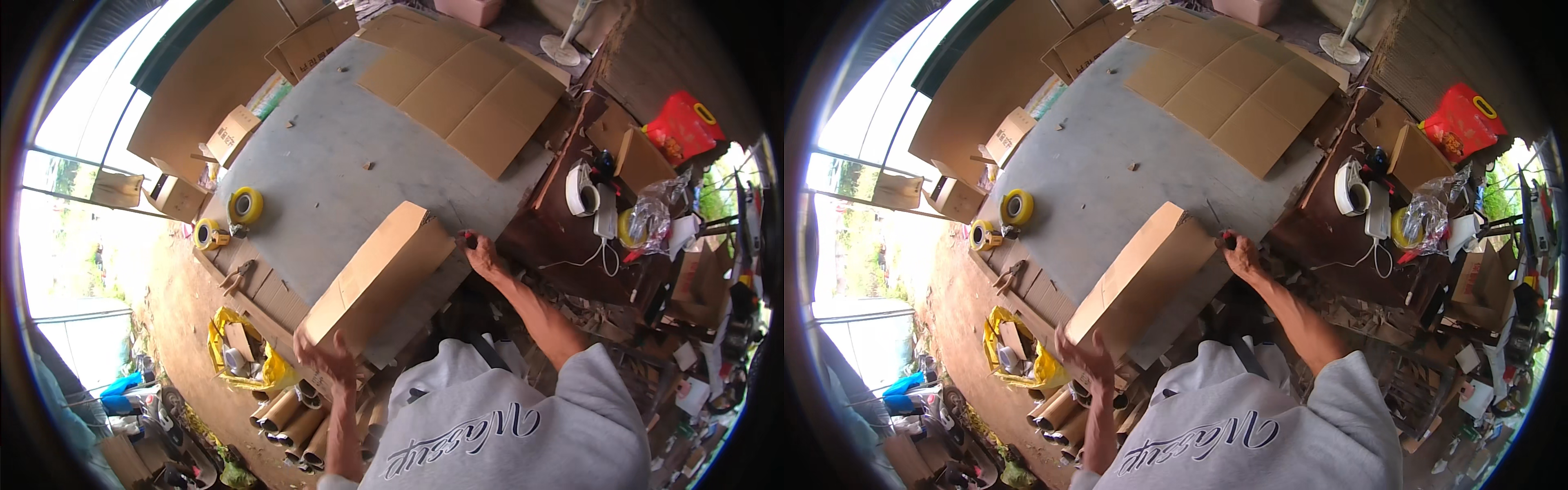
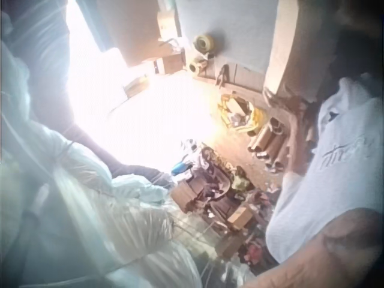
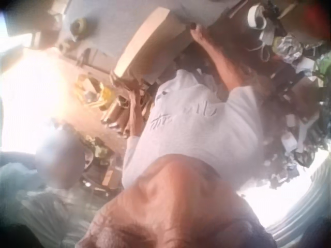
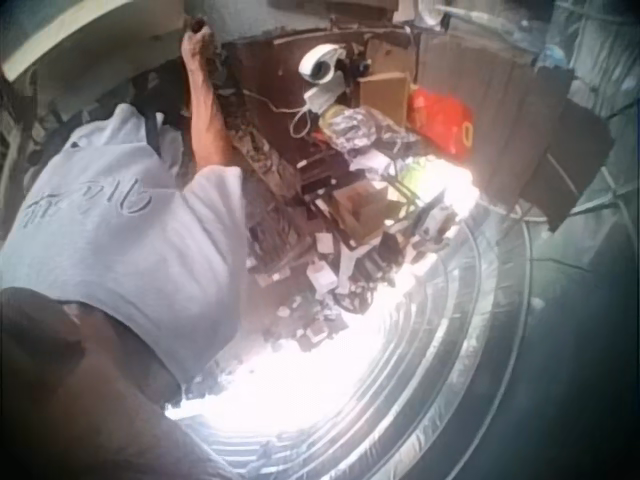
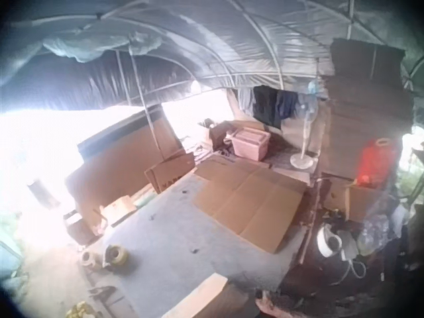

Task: The person assembles a cardboard box on a workbench. They fold the flaps, secure them with a handheld tape dispenser, and use a utility knife to trim excess cardboard. The box is then inspected and adjusted.

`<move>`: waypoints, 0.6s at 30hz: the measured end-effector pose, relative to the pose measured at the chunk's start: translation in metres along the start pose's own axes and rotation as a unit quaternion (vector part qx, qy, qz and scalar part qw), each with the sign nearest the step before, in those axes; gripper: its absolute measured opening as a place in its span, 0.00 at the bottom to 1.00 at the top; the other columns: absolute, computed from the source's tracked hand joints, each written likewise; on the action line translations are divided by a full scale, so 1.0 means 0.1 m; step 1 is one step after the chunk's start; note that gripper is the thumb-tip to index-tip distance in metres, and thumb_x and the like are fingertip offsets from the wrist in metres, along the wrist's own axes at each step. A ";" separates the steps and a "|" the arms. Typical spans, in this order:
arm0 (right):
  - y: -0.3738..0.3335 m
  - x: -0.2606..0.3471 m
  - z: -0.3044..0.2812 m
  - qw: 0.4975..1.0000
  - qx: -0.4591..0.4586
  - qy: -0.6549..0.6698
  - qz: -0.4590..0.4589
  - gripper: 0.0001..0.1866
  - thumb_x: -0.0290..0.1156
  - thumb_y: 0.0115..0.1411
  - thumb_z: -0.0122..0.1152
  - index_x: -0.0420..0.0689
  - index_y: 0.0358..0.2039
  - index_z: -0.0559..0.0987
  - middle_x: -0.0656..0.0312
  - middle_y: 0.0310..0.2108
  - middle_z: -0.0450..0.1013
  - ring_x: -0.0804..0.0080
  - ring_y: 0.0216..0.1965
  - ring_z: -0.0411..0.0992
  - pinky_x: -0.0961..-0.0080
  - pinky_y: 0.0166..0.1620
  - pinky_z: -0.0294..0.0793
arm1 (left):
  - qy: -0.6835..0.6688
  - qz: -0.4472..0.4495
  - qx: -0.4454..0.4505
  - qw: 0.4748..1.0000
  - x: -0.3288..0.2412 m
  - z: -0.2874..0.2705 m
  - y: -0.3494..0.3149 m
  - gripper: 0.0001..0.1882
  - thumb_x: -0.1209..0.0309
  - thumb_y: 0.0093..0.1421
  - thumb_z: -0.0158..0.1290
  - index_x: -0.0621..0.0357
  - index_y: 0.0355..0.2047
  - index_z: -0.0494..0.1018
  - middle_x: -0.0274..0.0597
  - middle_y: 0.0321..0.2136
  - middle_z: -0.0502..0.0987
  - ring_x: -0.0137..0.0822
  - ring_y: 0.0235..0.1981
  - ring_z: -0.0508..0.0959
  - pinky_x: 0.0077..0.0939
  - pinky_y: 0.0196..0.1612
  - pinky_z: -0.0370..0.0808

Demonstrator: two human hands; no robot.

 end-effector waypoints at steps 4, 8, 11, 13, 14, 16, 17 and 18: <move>0.04 -0.25 0.47 0.988 0.046 0.150 0.012 0.13 0.35 0.65 0.64 0.37 0.41 0.80 0.62 0.30 0.78 0.71 0.32 0.75 0.70 0.40 0.74 | -0.156 -0.379 0.054 0.911 1.33 0.18 -1.25 0.41 0.53 0.62 0.64 0.67 0.65 0.60 0.56 0.53 0.72 0.51 0.54 0.71 0.44 0.60 0.66; 0.02 -0.39 0.65 0.990 0.073 0.110 0.053 0.14 0.37 0.66 0.63 0.36 0.35 0.80 0.62 0.27 0.76 0.75 0.31 0.74 0.70 0.36 0.73 | -0.296 -0.457 0.153 0.825 1.90 0.86 -1.93 0.34 0.54 0.66 0.60 0.69 0.60 0.65 0.51 0.44 0.77 0.43 0.46 0.75 0.38 0.54 0.71; -0.04 0.13 0.47 0.982 0.085 0.126 0.108 0.16 0.38 0.65 0.63 0.37 0.29 0.79 0.63 0.22 0.73 0.76 0.27 0.72 0.70 0.33 0.73 | -0.255 -0.449 0.052 0.855 2.06 0.54 -1.57 0.29 0.58 0.66 0.60 0.67 0.58 0.67 0.48 0.43 0.77 0.38 0.45 0.76 0.33 0.52 0.73; -0.10 0.97 0.02 0.975 0.140 0.086 0.149 0.17 0.40 0.64 0.64 0.39 0.26 0.77 0.65 0.19 0.72 0.76 0.24 0.70 0.70 0.32 0.72 | -0.367 -0.383 -0.040 0.847 1.89 0.25 -0.97 0.27 0.63 0.64 0.63 0.66 0.57 0.69 0.46 0.43 0.77 0.36 0.45 0.78 0.29 0.49 0.76; 0.05 1.08 -0.15 0.989 0.104 0.088 0.054 0.22 0.45 0.61 0.66 0.36 0.27 0.77 0.55 0.19 0.72 0.63 0.26 0.73 0.62 0.34 0.71 | -0.386 -0.383 -0.027 0.839 1.74 0.19 -0.58 0.26 0.62 0.64 0.63 0.64 0.56 0.70 0.44 0.43 0.77 0.35 0.44 0.78 0.28 0.49 0.76; 0.25 1.27 -0.13 0.996 0.085 0.026 0.013 0.22 0.47 0.61 0.65 0.36 0.30 0.77 0.51 0.23 0.75 0.57 0.27 0.74 0.59 0.36 0.73 | -0.404 -0.393 0.027 0.826 1.77 0.27 -0.17 0.27 0.61 0.63 0.64 0.62 0.56 0.71 0.43 0.46 0.78 0.34 0.45 0.79 0.27 0.50 0.76; 0.30 1.31 -0.07 0.997 0.069 0.025 0.004 0.22 0.48 0.61 0.65 0.37 0.33 0.78 0.50 0.25 0.76 0.55 0.28 0.75 0.58 0.37 0.74 | -0.408 -0.395 0.076 0.820 1.88 0.40 -0.11 0.28 0.61 0.62 0.65 0.63 0.57 0.72 0.44 0.47 0.78 0.34 0.46 0.79 0.28 0.51 0.75; 0.28 1.37 -0.09 0.999 0.029 0.022 -0.017 0.22 0.48 0.62 0.64 0.38 0.35 0.78 0.49 0.26 0.77 0.53 0.29 0.76 0.58 0.38 0.75 | -0.428 -0.403 0.109 0.802 1.84 0.55 -0.07 0.30 0.59 0.60 0.66 0.62 0.58 0.73 0.45 0.49 0.78 0.34 0.47 0.79 0.27 0.53 0.74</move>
Point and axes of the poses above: each hand's wrist, its own y-axis towards the middle knuckle, its own z-axis out of the palm, x = y × z, the point moved 10 cm from there along y, towards the middle knuckle
